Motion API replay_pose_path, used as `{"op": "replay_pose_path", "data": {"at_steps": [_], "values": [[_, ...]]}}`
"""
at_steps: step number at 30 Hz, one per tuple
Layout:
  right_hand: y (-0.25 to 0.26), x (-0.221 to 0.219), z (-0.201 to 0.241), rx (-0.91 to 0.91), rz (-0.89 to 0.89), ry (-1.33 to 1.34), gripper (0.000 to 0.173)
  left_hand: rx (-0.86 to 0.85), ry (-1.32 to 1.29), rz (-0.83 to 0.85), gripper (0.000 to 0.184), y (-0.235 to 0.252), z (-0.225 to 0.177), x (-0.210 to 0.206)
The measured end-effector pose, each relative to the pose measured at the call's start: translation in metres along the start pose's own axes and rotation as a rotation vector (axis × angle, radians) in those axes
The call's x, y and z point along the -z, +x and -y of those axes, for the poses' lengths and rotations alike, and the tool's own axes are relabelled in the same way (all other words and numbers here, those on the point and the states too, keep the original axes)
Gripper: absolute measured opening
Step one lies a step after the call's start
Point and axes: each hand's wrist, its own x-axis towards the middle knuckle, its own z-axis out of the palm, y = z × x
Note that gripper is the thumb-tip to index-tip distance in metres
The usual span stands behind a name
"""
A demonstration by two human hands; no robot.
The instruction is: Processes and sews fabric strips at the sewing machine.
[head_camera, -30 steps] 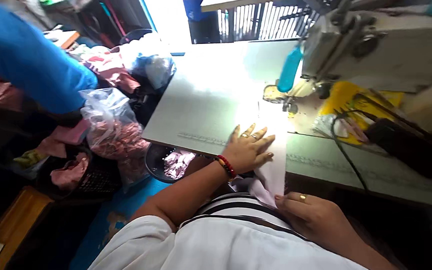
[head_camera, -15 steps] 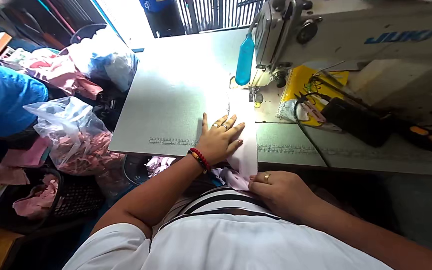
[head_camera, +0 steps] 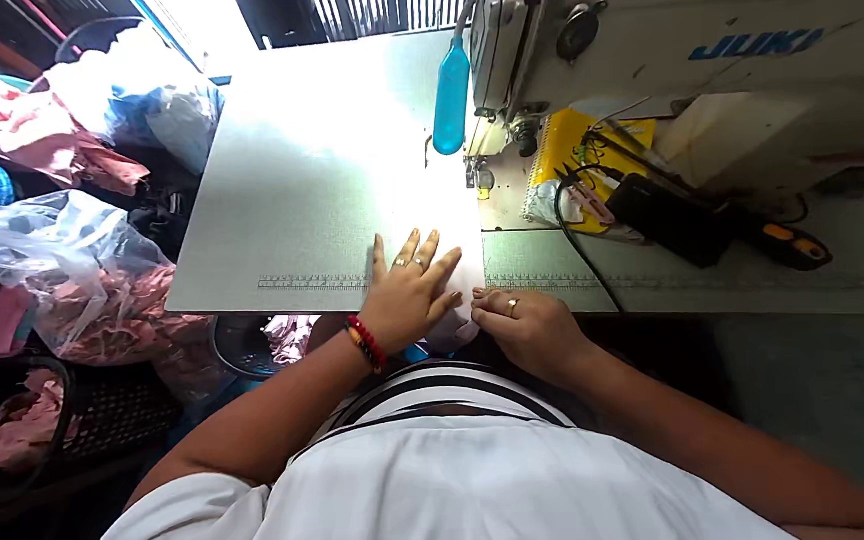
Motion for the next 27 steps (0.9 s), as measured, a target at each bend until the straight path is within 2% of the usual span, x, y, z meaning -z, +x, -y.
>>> {"op": "replay_pose_path", "data": {"at_steps": [3, 7, 10, 12, 13, 15, 16, 17, 18, 20, 21, 23, 25, 27], "values": [[0.004, 0.005, -0.012, 0.086, 0.038, 0.007, 0.022, -0.011, 0.056, -0.004, 0.057, -0.003, 0.006, -0.004], [0.024, 0.010, -0.042, 0.182, 0.082, 0.006, 0.019, -0.012, 0.090, 0.047, 0.054, 0.017, 0.020, 0.009], [0.041, 0.004, -0.061, 0.176, 0.035, -0.007, 0.023, -0.008, 0.075, 0.141, 0.052, 0.045, 0.040, 0.021], [0.049, -0.001, -0.063, 0.095, 0.008, -0.023, 0.025, -0.004, 0.090, 0.129, 0.054, 0.058, 0.052, 0.026], [0.050, -0.002, -0.059, 0.029, 0.010, -0.034, 0.026, -0.009, 0.081, 0.083, 0.054, 0.057, 0.054, 0.027], [0.039, 0.002, -0.041, -0.104, 0.033, -0.026, 0.030, -0.042, -0.051, -0.138, 0.046, 0.036, 0.045, 0.025], [0.023, 0.005, -0.029, -0.140, 0.010, 0.023, 0.031, -0.054, -0.229, -0.227, 0.036, 0.013, 0.032, 0.024], [0.001, 0.006, -0.016, -0.156, -0.063, 0.107, 0.029, -0.040, -0.435, -0.232, 0.025, -0.018, 0.017, 0.021], [-0.025, 0.005, -0.004, -0.190, -0.133, 0.220, 0.023, -0.019, -0.668, -0.140, 0.019, -0.047, 0.007, 0.013], [-0.068, 0.000, 0.015, -0.365, -0.127, 0.500, 0.018, 0.080, -1.014, 0.195, 0.023, -0.082, 0.002, -0.005], [-0.080, -0.002, 0.020, -0.526, -0.058, 0.580, 0.018, 0.185, -1.069, 0.306, 0.022, -0.085, 0.003, -0.013], [-0.082, -0.009, 0.015, -0.854, 0.176, 0.532, 0.026, 0.330, -1.000, 0.493, 0.028, -0.074, 0.005, -0.023], [-0.073, -0.026, -0.001, -0.962, 0.353, 0.435, 0.040, 0.328, -0.900, 0.563, 0.031, -0.058, 0.000, -0.040], [-0.058, -0.039, -0.013, -0.974, 0.438, 0.393, 0.045, 0.309, -0.800, 0.451, 0.028, -0.048, -0.007, -0.060]]}}
